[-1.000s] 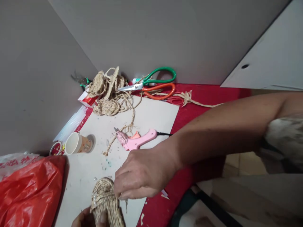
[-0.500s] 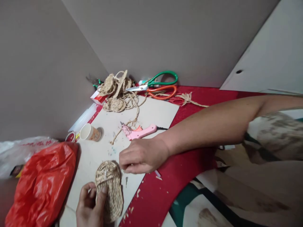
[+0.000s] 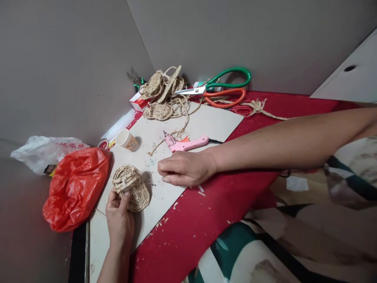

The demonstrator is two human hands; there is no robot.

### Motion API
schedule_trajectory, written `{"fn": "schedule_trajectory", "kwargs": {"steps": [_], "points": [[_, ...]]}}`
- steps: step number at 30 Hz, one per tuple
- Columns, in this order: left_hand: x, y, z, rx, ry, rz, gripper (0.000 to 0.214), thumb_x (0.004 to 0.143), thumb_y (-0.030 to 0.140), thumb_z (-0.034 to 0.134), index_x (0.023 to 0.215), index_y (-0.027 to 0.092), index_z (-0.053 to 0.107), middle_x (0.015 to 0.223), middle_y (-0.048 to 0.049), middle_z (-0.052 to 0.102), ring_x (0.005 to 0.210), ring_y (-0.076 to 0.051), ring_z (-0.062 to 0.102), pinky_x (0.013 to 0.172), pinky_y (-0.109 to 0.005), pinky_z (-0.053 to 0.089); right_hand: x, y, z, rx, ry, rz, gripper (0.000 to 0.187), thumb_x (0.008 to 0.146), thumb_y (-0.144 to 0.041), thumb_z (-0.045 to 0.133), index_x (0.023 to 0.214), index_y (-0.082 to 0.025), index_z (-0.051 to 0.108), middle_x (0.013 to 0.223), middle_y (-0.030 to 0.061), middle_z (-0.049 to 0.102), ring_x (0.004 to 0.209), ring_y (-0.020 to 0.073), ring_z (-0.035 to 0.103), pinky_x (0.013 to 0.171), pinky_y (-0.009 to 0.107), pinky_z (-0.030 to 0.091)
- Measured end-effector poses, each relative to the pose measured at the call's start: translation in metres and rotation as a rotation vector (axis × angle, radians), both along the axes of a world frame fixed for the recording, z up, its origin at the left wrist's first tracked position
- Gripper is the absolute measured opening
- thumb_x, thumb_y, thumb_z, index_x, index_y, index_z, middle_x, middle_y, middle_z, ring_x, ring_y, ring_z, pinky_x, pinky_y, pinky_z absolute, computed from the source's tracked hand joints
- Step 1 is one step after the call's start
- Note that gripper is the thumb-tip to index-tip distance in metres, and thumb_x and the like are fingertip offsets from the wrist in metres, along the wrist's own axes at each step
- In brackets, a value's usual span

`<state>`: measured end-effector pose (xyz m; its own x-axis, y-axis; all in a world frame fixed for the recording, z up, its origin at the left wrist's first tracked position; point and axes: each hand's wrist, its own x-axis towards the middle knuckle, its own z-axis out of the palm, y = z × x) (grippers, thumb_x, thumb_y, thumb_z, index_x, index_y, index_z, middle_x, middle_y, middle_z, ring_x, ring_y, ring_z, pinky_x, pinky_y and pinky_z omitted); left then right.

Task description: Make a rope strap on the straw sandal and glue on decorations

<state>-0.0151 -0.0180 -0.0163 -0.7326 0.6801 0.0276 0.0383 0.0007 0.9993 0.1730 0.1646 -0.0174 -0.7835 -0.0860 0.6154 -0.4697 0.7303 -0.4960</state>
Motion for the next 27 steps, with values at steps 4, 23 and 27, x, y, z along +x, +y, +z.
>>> {"fn": "schedule_trajectory", "kwargs": {"steps": [4,23,27], "points": [[0.003,0.002,0.003,0.046,-0.049,-0.015,0.038,0.069,0.027,0.080,0.104,0.024,0.069,0.105,-0.0020,0.073,0.096,-0.016,0.065,0.092,-0.029,0.046,0.000,0.001,0.000,0.018,0.018,0.018,0.018,0.096,-0.024,0.035,0.079,-0.021,0.031,0.069,-0.0023,0.036,0.061,0.0100,0.033,0.058,0.023,0.030],[0.045,0.029,0.004,0.047,-0.214,-0.209,0.048,0.071,0.024,0.079,0.117,0.025,0.067,0.113,-0.0053,0.073,0.100,-0.016,0.068,0.090,-0.025,0.051,-0.014,0.002,-0.005,-0.533,0.085,-0.047,0.036,0.085,-0.025,0.066,0.114,-0.008,0.054,0.072,-0.0044,0.051,0.063,0.0060,0.046,0.062,0.021,0.040],[0.047,0.033,0.003,0.047,-0.221,-0.202,0.051,0.067,0.024,0.082,0.116,0.025,0.067,0.111,-0.0056,0.074,0.099,-0.017,0.069,0.088,-0.025,0.052,-0.015,0.002,-0.006,-0.514,0.054,-0.069,0.028,0.084,-0.023,0.067,0.107,-0.008,0.059,0.070,-0.0042,0.051,0.063,0.0062,0.044,0.063,0.022,0.038]]}}
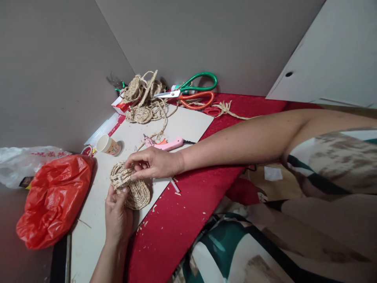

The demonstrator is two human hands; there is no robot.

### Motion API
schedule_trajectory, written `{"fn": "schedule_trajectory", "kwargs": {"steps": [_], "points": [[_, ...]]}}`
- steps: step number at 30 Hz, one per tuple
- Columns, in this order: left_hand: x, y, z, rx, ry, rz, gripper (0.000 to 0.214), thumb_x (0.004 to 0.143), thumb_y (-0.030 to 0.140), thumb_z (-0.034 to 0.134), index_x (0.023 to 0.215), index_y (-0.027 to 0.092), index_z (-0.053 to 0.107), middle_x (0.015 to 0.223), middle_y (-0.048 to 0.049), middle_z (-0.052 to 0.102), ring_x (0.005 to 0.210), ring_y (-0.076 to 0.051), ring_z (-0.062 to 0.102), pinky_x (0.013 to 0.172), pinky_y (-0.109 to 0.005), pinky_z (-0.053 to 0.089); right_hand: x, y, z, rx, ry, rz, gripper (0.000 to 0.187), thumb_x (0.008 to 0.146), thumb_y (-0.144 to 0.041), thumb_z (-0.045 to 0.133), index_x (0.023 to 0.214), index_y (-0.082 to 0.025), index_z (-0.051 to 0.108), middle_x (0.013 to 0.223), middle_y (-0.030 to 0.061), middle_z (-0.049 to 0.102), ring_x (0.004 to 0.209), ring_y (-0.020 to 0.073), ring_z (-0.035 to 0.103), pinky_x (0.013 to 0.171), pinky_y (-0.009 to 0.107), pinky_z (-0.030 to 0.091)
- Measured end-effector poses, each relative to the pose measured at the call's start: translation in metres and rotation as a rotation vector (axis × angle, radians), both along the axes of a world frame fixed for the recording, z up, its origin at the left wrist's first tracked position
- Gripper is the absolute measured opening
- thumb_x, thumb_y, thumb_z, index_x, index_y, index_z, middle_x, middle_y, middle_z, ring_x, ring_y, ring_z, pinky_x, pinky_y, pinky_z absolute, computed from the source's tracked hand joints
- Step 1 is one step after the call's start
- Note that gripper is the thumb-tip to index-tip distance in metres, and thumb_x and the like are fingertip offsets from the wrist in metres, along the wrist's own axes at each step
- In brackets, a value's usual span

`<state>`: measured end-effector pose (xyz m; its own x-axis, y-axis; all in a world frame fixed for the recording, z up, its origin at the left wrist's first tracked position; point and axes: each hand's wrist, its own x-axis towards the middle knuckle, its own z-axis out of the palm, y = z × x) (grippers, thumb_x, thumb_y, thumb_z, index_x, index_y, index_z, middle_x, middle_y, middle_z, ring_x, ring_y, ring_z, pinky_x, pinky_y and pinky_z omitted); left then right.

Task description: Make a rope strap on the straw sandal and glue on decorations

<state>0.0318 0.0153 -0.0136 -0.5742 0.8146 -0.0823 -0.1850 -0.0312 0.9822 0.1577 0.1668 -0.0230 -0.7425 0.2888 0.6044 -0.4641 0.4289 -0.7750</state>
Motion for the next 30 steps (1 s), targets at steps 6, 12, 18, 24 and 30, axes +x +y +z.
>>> {"fn": "schedule_trajectory", "kwargs": {"steps": [6,12,18,24,30], "points": [[-0.003,-0.003,-0.002,-0.015,-0.026,0.039,0.047,0.063,0.024,0.085,0.108,0.024,0.070,0.104,-0.0050,0.076,0.093,-0.017,0.070,0.082,-0.024,0.054,0.001,-0.001,0.003,-0.096,-0.085,0.025,0.036,0.081,-0.022,0.068,0.111,-0.006,0.056,0.062,-0.0082,0.045,0.057,0.0052,0.040,0.056,0.020,0.034],[-0.005,-0.006,-0.003,0.000,-0.035,0.040,0.047,0.063,0.024,0.084,0.108,0.025,0.070,0.105,-0.0031,0.075,0.094,-0.016,0.069,0.082,-0.022,0.054,0.007,0.000,0.009,0.012,0.081,-0.065,0.020,0.087,-0.022,0.061,0.101,-0.007,0.059,0.064,-0.0063,0.045,0.058,0.0051,0.040,0.058,0.020,0.036],[-0.004,-0.006,-0.004,0.008,-0.049,0.018,0.037,0.064,0.023,0.084,0.100,0.024,0.071,0.102,-0.0025,0.075,0.091,-0.014,0.069,0.081,-0.022,0.054,0.009,-0.002,0.004,0.569,0.069,-0.241,0.019,0.095,-0.024,0.053,0.100,-0.010,0.064,0.084,0.0052,0.064,0.083,0.0113,0.057,0.075,0.024,0.043],[-0.003,-0.005,-0.004,0.011,-0.063,0.022,0.024,0.062,0.023,0.085,0.080,0.022,0.069,0.091,-0.0003,0.075,0.090,-0.015,0.070,0.080,-0.023,0.054,0.010,-0.001,0.005,0.805,0.015,-0.295,0.024,0.100,-0.025,0.043,0.104,-0.012,0.062,0.090,0.0058,0.064,0.087,0.0126,0.059,0.074,0.026,0.043],[-0.002,-0.005,-0.003,0.000,-0.052,0.027,0.024,0.062,0.023,0.085,0.078,0.021,0.068,0.091,-0.0001,0.075,0.088,-0.015,0.069,0.082,-0.024,0.054,0.014,-0.003,0.008,0.968,-0.069,-0.323,0.029,0.101,-0.027,0.037,0.101,-0.013,0.062,0.089,0.0058,0.064,0.080,0.0135,0.059,0.064,0.026,0.040]]}}
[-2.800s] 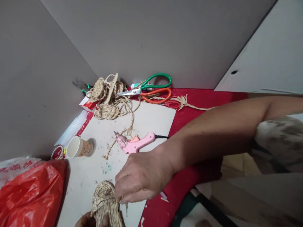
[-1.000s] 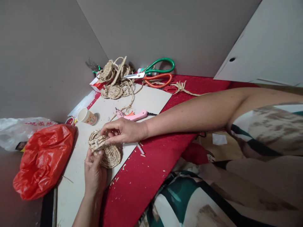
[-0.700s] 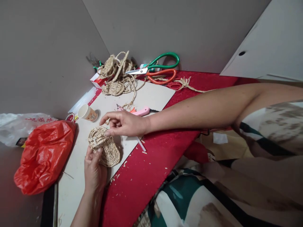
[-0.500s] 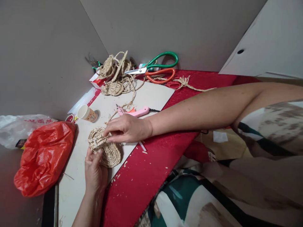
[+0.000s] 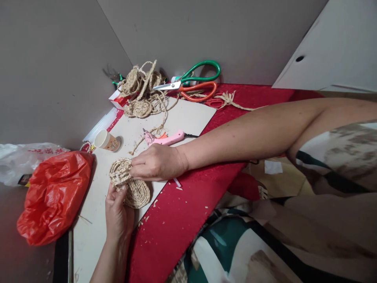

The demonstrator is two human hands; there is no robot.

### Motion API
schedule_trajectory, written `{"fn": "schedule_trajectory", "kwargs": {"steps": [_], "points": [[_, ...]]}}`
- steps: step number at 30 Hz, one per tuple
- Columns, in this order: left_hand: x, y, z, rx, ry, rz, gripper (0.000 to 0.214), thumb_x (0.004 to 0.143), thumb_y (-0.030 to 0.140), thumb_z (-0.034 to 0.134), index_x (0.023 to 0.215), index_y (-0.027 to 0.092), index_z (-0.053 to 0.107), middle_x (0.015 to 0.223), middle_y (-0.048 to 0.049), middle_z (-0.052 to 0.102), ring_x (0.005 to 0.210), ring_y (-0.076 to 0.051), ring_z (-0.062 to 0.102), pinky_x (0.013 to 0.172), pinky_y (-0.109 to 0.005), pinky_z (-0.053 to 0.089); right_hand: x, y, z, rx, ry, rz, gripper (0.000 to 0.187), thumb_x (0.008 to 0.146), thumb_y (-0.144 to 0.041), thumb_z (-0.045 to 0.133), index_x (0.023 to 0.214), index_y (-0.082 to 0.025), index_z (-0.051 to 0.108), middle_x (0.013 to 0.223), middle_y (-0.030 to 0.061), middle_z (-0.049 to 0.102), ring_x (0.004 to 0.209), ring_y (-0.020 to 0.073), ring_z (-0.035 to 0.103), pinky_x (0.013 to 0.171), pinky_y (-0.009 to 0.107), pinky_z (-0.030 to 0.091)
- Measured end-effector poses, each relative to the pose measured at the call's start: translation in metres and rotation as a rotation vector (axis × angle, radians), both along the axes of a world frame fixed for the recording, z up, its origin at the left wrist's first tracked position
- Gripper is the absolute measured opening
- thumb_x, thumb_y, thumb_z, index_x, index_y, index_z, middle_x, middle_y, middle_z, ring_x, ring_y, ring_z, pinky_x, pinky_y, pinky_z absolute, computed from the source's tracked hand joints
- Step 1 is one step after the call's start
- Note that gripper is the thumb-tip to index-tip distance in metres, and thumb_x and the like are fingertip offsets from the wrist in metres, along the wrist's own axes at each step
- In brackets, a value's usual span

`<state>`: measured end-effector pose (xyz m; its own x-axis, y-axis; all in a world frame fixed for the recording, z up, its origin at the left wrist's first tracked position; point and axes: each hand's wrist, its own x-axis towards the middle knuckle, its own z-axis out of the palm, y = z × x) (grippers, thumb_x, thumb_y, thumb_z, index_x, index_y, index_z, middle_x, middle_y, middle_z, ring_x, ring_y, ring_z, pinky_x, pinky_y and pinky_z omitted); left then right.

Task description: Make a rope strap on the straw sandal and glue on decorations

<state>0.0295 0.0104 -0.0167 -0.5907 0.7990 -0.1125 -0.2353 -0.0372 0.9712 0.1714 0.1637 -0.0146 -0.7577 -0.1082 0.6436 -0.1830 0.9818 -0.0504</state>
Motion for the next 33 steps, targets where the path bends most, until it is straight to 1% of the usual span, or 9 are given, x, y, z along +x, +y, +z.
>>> {"fn": "schedule_trajectory", "kwargs": {"steps": [3,7,10,14,19,21,25,29,33], "points": [[0.000,0.000,0.000,-0.009,0.014,0.003,0.025,0.062,0.025,0.085,0.081,0.022,0.069,0.097,-0.0013,0.075,0.087,-0.015,0.069,0.082,-0.025,0.054,-0.001,0.001,-0.002,-0.130,0.079,0.080,0.030,0.101,-0.032,0.041,0.108,-0.010,0.060,0.095,0.0077,0.065,0.088,0.0127,0.060,0.074,0.026,0.044],[-0.001,-0.001,0.000,-0.024,0.032,0.009,0.030,0.064,0.025,0.083,0.091,0.023,0.071,0.102,-0.0026,0.075,0.092,-0.016,0.069,0.083,-0.026,0.053,-0.004,0.006,-0.001,-0.472,0.168,0.111,0.030,0.098,-0.029,0.048,0.112,-0.005,0.059,0.092,0.0077,0.066,0.080,0.0105,0.059,0.076,0.024,0.044],[-0.003,-0.002,0.000,-0.042,0.045,0.010,0.036,0.064,0.025,0.083,0.098,0.024,0.071,0.105,-0.0038,0.075,0.093,-0.017,0.069,0.084,-0.027,0.053,-0.006,0.010,0.001,-0.664,0.095,0.171,0.025,0.094,-0.020,0.052,0.112,-0.005,0.062,0.096,0.0084,0.068,0.085,0.0100,0.059,0.079,0.023,0.044],[-0.004,-0.003,0.001,-0.062,0.061,0.011,0.036,0.065,0.025,0.082,0.099,0.023,0.072,0.106,-0.0046,0.075,0.094,-0.018,0.069,0.084,-0.027,0.053,-0.009,0.014,0.005,-0.802,-0.096,0.262,0.020,0.092,-0.014,0.054,0.105,-0.004,0.066,0.101,0.0095,0.070,0.090,0.0098,0.059,0.085,0.023,0.044],[-0.008,-0.001,0.001,-0.067,0.096,0.020,0.035,0.065,0.026,0.082,0.098,0.021,0.073,0.105,-0.0053,0.075,0.094,-0.018,0.068,0.084,-0.026,0.053,-0.005,0.015,0.019,-0.992,-0.046,0.134,0.028,0.093,-0.018,0.056,0.118,-0.007,0.060,0.099,0.0066,0.067,0.075,0.0058,0.057,0.072,0.020,0.045],[-0.010,0.000,0.002,-0.066,0.116,0.025,0.033,0.065,0.026,0.082,0.096,0.021,0.073,0.103,-0.0049,0.075,0.093,-0.017,0.068,0.084,-0.025,0.052,-0.003,0.013,0.023,-1.127,-0.161,0.124,0.024,0.096,-0.024,0.054,0.111,-0.006,0.059,0.088,0.0043,0.065,0.062,0.0043,0.056,0.057,0.018,0.043],[-0.007,0.001,0.006,-0.080,0.152,0.015,0.036,0.064,0.025,0.082,0.099,0.021,0.073,0.104,-0.0053,0.073,0.093,-0.018,0.067,0.085,-0.027,0.051,-0.001,0.009,0.027,-1.262,-0.474,0.210,0.025,0.095,-0.023,0.054,0.074,-0.010,0.053,0.056,-0.0039,0.052,0.044,0.0037,0.048,0.043,0.017,0.037],[-0.001,-0.001,0.017,-0.045,0.240,0.071,0.038,0.069,0.026,0.078,0.106,0.026,0.069,0.107,-0.0018,0.069,0.097,-0.016,0.063,0.087,-0.028,0.049,0.003,0.007,0.030,-1.301,-0.396,0.156,0.031,0.094,-0.020,0.054,0.065,-0.013,0.046,0.048,-0.0060,0.047,0.041,0.0035,0.047,0.042,0.016,0.039],[0.011,-0.011,0.030,-0.028,0.419,0.247,0.015,0.074,0.029,0.075,0.086,0.022,0.070,0.086,0.0017,0.066,0.082,-0.009,0.059,0.076,-0.019,0.046,0.005,0.005,0.032,-1.322,-0.276,0.085,0.031,0.094,-0.020,0.049,0.064,-0.013,0.046,0.047,-0.0053,0.047,0.042,0.0049,0.051,0.040,0.015,0.040]]}}
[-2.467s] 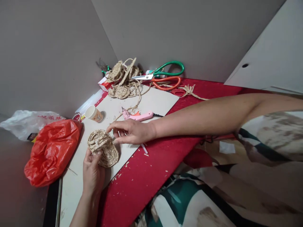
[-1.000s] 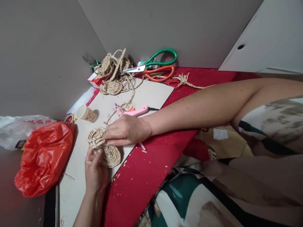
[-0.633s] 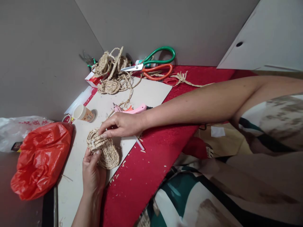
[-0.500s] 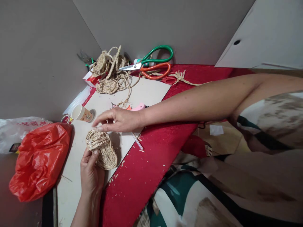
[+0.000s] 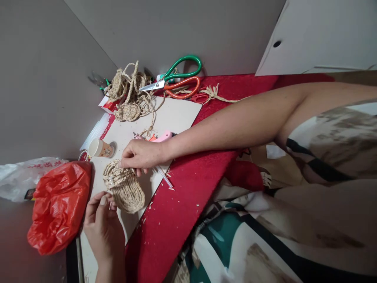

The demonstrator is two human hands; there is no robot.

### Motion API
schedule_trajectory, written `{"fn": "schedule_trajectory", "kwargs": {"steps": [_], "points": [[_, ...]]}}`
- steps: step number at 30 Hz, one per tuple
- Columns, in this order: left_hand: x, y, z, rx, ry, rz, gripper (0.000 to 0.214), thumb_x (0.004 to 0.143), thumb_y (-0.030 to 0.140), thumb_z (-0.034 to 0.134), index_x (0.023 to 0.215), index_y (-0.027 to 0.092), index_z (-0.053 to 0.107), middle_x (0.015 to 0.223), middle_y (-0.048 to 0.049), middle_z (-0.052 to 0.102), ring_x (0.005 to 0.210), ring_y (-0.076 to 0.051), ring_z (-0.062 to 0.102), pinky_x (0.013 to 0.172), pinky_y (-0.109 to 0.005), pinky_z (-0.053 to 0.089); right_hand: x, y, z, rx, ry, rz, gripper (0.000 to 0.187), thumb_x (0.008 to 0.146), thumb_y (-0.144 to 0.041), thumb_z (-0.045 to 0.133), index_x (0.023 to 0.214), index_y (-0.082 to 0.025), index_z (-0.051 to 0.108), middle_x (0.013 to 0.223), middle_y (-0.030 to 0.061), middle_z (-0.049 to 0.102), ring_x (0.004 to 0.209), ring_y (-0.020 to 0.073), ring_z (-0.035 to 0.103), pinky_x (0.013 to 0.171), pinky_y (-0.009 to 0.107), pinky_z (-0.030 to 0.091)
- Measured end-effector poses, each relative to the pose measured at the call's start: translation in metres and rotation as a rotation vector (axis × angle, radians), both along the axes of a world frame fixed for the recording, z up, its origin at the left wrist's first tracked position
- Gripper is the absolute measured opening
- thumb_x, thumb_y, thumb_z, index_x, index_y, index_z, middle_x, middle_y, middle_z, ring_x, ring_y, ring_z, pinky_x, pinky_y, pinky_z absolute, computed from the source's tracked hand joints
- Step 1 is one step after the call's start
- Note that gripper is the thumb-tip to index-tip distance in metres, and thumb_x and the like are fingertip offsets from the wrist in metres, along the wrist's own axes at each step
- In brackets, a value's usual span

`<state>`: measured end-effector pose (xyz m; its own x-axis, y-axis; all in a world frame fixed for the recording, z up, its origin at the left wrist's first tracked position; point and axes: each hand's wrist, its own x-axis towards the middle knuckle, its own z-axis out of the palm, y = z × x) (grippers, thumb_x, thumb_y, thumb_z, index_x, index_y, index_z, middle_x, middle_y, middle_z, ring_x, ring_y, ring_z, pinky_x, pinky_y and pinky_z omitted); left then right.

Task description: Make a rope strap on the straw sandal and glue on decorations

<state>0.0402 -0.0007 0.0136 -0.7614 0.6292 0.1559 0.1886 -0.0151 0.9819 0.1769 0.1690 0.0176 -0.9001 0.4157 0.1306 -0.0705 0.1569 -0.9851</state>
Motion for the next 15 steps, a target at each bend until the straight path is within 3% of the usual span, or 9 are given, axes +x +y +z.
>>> {"fn": "schedule_trajectory", "kwargs": {"steps": [6,11,15], "points": [[0.032,-0.015,0.012,-0.060,0.205,0.164,0.015,0.076,0.029,0.078,0.087,0.021,0.072,0.084,0.0033,0.065,0.079,-0.008,0.056,0.073,-0.016,0.043,-0.002,-0.003,-0.005,-0.002,0.101,-0.039,0.032,0.089,-0.020,0.050,0.059,-0.015,0.041,0.047,-0.0043,0.049,0.047,0.0073,0.059,0.040,0.013,0.040],[0.050,-0.007,0.010,-0.140,0.017,0.057,0.028,0.071,0.039,0.080,0.085,0.016,0.073,0.068,0.0016,0.062,0.051,-0.006,0.047,0.047,-0.019,0.038,0.000,-0.007,-0.010,0.094,0.162,-0.084,0.032,0.088,-0.019,0.049,0.057,-0.014,0.044,0.047,-0.0041,0.051,0.048,0.0078,0.061,0.041,0.013,0.036],[0.052,0.005,0.006,-0.107,-0.114,0.033,0.029,0.062,0.035,0.085,0.078,0.015,0.071,0.062,0.0038,0.058,0.044,-0.004,0.043,0.041,-0.017,0.033,0.001,-0.012,-0.011,0.109,0.158,-0.080,0.033,0.089,-0.017,0.049,0.056,-0.014,0.043,0.048,-0.0037,0.050,0.052,0.0097,0.063,0.042,0.014,0.034]]}}
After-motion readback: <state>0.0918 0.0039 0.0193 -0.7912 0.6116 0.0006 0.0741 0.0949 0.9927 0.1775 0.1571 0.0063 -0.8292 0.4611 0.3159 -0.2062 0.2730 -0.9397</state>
